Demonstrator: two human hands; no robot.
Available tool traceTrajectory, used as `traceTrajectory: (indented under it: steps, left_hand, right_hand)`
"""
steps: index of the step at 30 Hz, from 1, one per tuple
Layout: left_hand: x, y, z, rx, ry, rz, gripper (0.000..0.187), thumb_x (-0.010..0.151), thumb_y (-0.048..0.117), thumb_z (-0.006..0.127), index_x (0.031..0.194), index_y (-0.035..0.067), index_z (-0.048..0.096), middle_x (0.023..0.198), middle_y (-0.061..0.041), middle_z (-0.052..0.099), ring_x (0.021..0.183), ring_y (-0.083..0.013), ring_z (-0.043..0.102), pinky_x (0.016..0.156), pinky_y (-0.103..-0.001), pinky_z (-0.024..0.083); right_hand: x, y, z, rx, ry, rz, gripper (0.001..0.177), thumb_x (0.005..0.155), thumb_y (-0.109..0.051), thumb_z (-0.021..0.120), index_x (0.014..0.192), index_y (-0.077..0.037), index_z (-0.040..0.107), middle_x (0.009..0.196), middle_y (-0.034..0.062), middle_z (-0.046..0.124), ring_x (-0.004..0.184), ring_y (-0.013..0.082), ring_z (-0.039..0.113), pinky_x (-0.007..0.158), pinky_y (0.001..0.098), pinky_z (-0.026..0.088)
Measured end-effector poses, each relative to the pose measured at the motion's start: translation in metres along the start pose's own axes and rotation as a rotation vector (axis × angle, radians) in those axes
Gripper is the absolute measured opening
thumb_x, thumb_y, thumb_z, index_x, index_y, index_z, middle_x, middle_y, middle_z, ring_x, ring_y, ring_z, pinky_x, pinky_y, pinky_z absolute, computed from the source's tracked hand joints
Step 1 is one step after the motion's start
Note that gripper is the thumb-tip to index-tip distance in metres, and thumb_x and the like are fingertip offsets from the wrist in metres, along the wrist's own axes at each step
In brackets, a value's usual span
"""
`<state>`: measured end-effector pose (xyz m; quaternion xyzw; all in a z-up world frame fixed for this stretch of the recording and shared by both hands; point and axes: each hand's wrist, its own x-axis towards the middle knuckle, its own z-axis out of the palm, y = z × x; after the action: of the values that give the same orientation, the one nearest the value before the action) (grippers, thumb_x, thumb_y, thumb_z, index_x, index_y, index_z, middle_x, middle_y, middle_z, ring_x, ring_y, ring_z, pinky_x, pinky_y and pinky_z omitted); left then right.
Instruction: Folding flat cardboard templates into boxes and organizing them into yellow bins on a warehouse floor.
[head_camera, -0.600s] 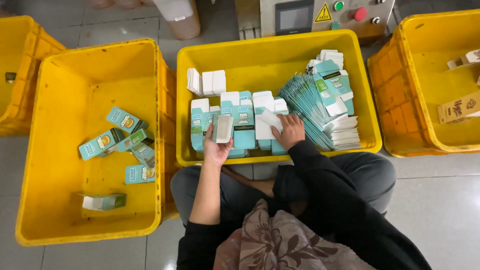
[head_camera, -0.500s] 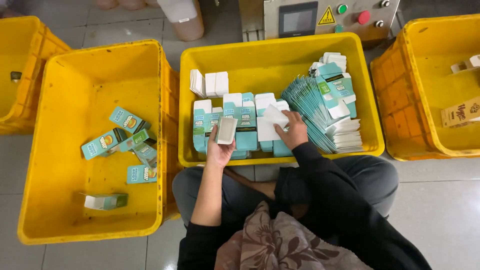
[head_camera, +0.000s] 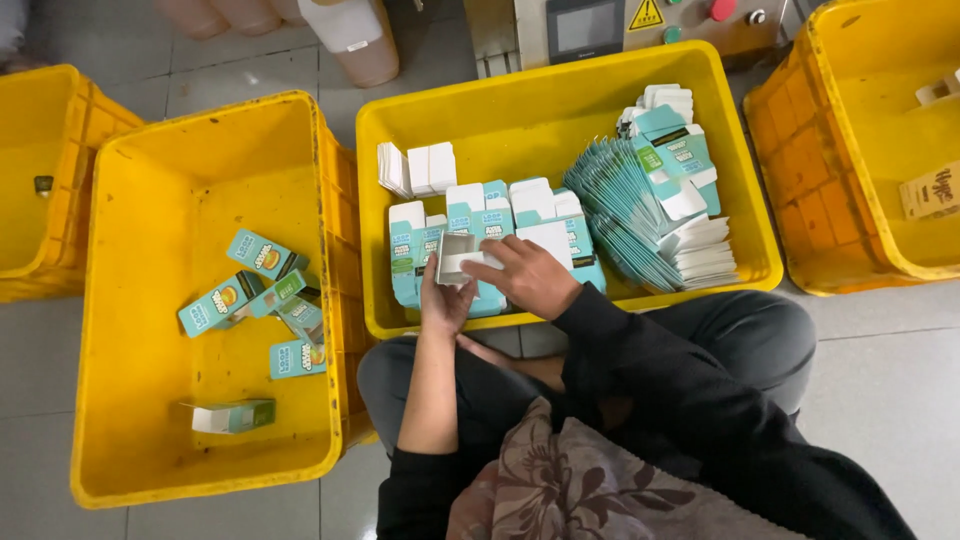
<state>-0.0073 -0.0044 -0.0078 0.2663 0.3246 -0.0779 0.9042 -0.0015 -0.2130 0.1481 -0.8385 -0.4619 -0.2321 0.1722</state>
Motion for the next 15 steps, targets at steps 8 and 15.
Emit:
traceTrajectory:
  steps: [8, 15]
  left_hand:
    - [-0.011, -0.003, 0.015, 0.098, -0.029, 0.000, 0.060, 0.090, 0.059, 0.070, 0.115, 0.007, 0.054, 0.101, -0.005, 0.062, 0.085, -0.0201, 0.069, 0.075, -0.030, 0.066]
    - [-0.024, 0.003, 0.030, 0.058, -0.015, -0.004, 0.051, 0.091, 0.052, 0.073, 0.111, 0.007, 0.057, 0.100, -0.008, 0.066, 0.087, -0.0263, 0.071, 0.072, -0.037, 0.067]
  right_hand:
    - [0.010, -0.005, 0.027, -0.096, -0.229, 0.062, 0.028, 0.096, -0.014, 0.069, 0.122, -0.025, 0.066, 0.113, 0.0077, 0.061, 0.085, 0.0250, 0.073, 0.073, 0.0351, 0.061]
    - [0.005, -0.006, 0.044, 0.161, -0.172, 0.295, 0.031, 0.102, -0.010, 0.058, 0.132, -0.018, 0.062, 0.103, 0.0109, 0.072, 0.076, 0.0286, 0.077, 0.068, 0.0338, 0.062]
